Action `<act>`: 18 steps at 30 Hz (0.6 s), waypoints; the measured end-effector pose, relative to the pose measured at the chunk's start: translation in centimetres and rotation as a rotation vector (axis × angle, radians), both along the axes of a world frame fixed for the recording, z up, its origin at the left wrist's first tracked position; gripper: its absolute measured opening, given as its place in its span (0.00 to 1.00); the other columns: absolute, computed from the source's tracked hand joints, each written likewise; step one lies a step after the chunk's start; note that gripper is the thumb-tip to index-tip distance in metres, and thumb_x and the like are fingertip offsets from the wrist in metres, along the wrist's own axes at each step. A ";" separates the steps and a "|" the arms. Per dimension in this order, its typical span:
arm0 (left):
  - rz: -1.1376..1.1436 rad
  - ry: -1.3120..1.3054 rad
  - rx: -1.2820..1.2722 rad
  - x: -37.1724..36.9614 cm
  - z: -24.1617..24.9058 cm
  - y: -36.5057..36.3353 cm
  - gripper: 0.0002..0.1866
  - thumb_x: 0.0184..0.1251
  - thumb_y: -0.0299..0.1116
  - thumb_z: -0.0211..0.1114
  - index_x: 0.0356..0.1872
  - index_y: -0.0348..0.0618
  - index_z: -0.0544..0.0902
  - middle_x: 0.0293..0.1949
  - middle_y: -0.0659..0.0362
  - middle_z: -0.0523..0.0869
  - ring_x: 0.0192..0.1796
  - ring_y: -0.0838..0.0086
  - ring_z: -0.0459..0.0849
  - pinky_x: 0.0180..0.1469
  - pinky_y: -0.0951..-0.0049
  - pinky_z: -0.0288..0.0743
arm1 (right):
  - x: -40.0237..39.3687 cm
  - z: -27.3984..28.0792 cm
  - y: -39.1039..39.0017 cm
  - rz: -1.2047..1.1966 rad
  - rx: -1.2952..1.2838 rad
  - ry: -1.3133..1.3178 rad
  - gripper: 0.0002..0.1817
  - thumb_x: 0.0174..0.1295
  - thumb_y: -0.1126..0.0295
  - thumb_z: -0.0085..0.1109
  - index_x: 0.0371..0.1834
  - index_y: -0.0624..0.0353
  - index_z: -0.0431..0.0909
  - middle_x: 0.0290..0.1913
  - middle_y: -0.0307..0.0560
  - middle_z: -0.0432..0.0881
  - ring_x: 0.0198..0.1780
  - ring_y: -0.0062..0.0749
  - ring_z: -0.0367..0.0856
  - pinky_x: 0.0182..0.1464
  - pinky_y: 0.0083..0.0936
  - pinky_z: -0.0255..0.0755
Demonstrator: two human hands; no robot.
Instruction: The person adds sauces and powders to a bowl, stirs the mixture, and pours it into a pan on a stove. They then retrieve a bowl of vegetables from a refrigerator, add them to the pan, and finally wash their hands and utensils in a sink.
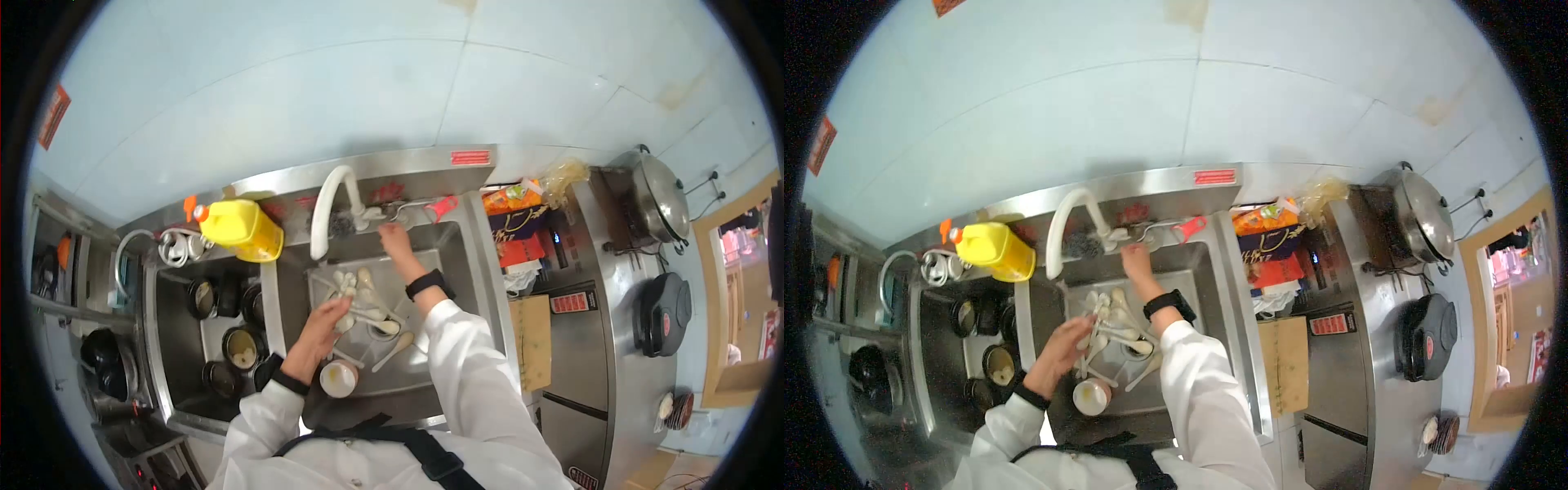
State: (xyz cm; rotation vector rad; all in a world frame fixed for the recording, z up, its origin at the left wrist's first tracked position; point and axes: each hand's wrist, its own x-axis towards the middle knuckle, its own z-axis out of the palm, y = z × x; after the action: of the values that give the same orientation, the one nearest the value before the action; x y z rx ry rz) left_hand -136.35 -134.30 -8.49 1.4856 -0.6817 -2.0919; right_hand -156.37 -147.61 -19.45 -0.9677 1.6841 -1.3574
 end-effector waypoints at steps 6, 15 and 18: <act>0.011 0.082 0.080 2.6 -0.9 3.2 0.18 0.58 0.43 0.61 0.48 0.51 0.73 0.48 0.66 0.76 0.53 0.76 0.70 0.50 0.53 0.57 | -1.5 2.3 -3.0 0.644 -0.210 0.363 0.05 0.44 0.74 0.52 0.16 0.63 0.72 0.20 0.52 0.75 0.23 0.39 0.72 0.27 0.33 0.65; -0.245 0.017 -0.133 6.9 -2.0 5.2 0.31 0.61 0.45 0.56 0.63 0.47 0.59 0.64 0.52 0.59 0.66 0.60 0.57 0.61 0.60 0.56 | 1.0 5.8 -2.3 0.482 0.192 -0.547 0.13 0.50 0.60 0.53 0.33 0.56 0.70 0.26 0.39 0.70 0.26 0.25 0.68 0.26 0.26 0.64; -0.246 0.038 -0.270 8.0 -3.9 5.3 0.30 0.59 0.42 0.60 0.62 0.46 0.62 0.63 0.52 0.62 0.63 0.61 0.62 0.59 0.64 0.60 | 1.5 6.8 6.6 0.824 -0.138 -0.622 0.13 0.51 0.66 0.54 0.39 0.55 0.71 0.30 0.34 0.71 0.32 0.22 0.69 0.30 0.22 0.65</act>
State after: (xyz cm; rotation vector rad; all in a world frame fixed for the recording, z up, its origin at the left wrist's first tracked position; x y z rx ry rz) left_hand -128.33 -128.98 -12.36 1.2621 -1.1320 -2.0960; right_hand -154.82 -141.05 -12.63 -1.0105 0.6120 -1.0394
